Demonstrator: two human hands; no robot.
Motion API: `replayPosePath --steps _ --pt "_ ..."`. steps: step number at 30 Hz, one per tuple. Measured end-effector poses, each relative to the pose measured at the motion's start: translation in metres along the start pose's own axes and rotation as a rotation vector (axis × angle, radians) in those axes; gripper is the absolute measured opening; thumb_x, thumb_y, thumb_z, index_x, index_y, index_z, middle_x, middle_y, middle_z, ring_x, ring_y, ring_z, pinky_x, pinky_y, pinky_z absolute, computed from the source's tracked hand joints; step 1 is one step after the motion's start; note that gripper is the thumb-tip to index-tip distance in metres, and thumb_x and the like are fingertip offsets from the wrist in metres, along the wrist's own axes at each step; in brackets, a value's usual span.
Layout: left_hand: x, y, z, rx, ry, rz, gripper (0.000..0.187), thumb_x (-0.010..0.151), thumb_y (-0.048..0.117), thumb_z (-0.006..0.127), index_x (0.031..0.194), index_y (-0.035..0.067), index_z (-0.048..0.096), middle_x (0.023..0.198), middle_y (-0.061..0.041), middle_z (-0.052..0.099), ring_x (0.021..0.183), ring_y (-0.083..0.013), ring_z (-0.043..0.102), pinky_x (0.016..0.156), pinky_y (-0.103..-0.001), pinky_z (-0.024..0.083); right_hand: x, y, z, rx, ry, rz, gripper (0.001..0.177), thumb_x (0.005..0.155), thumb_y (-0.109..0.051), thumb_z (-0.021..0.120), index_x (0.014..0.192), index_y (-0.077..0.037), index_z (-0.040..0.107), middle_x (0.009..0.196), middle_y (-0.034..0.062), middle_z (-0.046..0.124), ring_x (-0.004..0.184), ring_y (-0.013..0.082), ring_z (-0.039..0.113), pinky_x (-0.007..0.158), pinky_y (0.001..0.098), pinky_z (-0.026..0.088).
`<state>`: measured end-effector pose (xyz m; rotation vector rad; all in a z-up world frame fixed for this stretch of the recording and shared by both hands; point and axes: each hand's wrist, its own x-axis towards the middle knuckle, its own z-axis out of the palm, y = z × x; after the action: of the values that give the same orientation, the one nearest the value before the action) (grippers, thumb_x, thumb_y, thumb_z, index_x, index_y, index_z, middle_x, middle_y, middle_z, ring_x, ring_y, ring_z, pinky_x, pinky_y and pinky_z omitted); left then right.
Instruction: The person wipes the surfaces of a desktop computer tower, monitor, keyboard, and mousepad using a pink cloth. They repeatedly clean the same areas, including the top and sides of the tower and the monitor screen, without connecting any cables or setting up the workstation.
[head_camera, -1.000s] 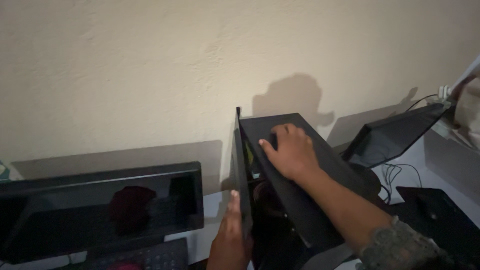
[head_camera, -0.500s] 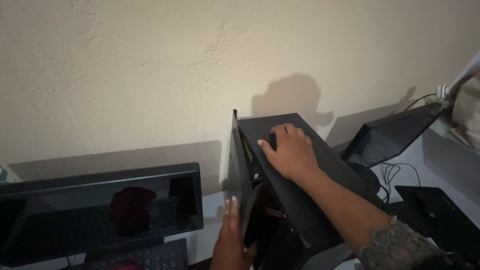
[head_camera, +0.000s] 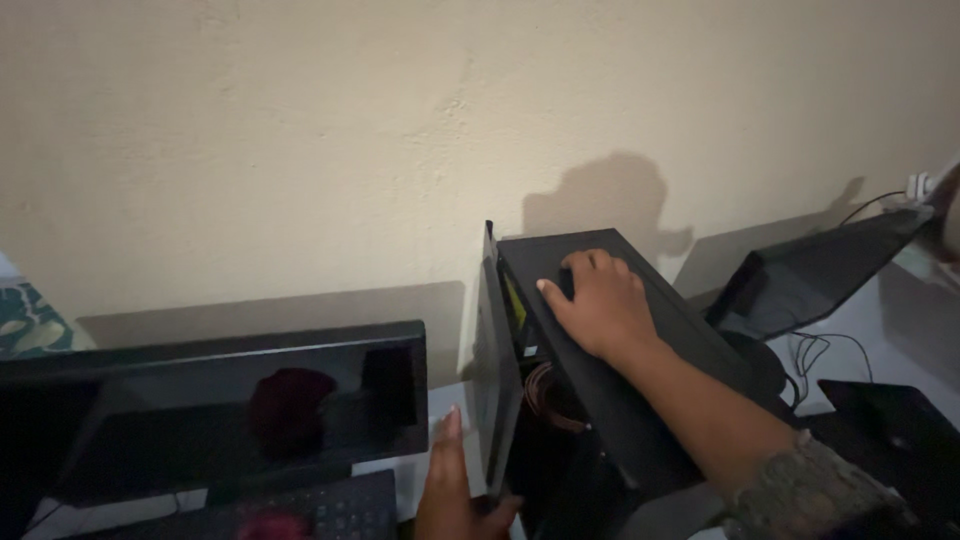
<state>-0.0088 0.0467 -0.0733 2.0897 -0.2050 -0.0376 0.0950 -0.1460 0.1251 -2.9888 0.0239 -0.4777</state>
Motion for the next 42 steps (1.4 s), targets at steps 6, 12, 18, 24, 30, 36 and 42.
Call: replayPosePath --steps 6,12,18,24,30,36,42 --pt "-0.025 -0.019 -0.007 0.042 0.042 0.077 0.13 0.067 0.026 0.096 0.162 0.011 0.009 0.166 -0.021 0.023 0.152 -0.0381 0.026 0.124 -0.05 0.026 -0.002 -0.007 -0.007 -0.021 0.001 0.002 0.054 0.094 -0.052 0.057 0.126 -0.009 0.062 0.132 0.0162 0.057 0.126 0.0339 0.052 0.109 0.0501 0.039" --pt "-0.072 0.001 -0.052 0.189 -0.294 -0.337 0.111 0.08 0.029 0.089 0.161 0.017 0.014 0.167 -0.015 0.021 0.156 -0.0327 0.025 0.129 -0.046 0.024 -0.03 -0.027 -0.031 -0.343 0.1 -0.233 0.032 0.099 -0.024 0.048 0.118 -0.006 0.066 0.116 0.0154 0.068 0.116 0.0343 0.063 0.119 0.0628 0.028" --pt "-0.097 0.011 -0.075 0.197 -0.325 -0.339 0.101 0.083 0.027 0.082 0.163 0.019 0.021 0.165 -0.012 0.022 0.151 -0.0313 0.029 0.123 -0.046 0.03 -0.104 -0.072 -0.055 -0.026 0.258 -0.511 0.029 0.1 -0.021 0.058 0.12 -0.002 0.068 0.11 0.0178 0.071 0.106 0.035 0.067 0.11 0.0575 0.04" --pt "-0.127 -0.028 -0.072 0.316 -0.034 0.045 0.085 0.074 0.023 0.085 0.145 0.003 0.042 0.148 -0.024 0.046 0.136 -0.0421 0.045 0.112 -0.047 0.04 -0.209 -0.077 -0.04 0.22 0.2 -0.626 0.02 0.098 -0.022 0.064 0.111 -0.007 0.069 0.113 0.0111 0.073 0.105 0.0282 0.069 0.087 0.0405 0.056" --pt "-0.155 -0.05 -0.074 0.377 -0.176 -0.084 0.087 0.074 0.021 0.084 0.15 0.009 0.043 0.147 -0.021 0.047 0.136 -0.0403 0.045 0.111 -0.046 0.041 -0.264 -0.067 0.062 0.235 -0.589 0.004 0.04 0.096 -0.041 0.057 0.126 -0.015 0.064 0.122 0.0069 0.069 0.111 0.0204 0.068 0.09 0.0407 0.057" --pt "-0.169 -0.073 -0.074 0.415 -0.183 -0.048 0.083 0.075 0.025 0.084 0.147 0.008 0.047 0.152 -0.023 0.044 0.134 -0.0417 0.044 0.109 -0.048 0.041 -0.312 -0.057 0.176 0.231 -0.852 0.284 0.105 0.079 -0.069 0.074 0.147 0.001 0.036 0.137 0.0232 0.055 0.125 0.0337 0.063 0.102 0.0433 0.058" --pt "-0.174 -0.099 -0.102 0.458 -0.181 0.024 0.082 0.075 0.028 0.085 0.144 0.002 0.048 0.143 -0.028 0.047 0.134 -0.0502 0.043 0.103 -0.054 0.041 -0.349 -0.071 0.232 0.218 -0.671 0.473 0.129 0.069 -0.078 0.074 0.159 -0.005 0.018 0.156 0.0223 0.028 0.146 0.0403 0.028 0.11 0.0628 0.038"
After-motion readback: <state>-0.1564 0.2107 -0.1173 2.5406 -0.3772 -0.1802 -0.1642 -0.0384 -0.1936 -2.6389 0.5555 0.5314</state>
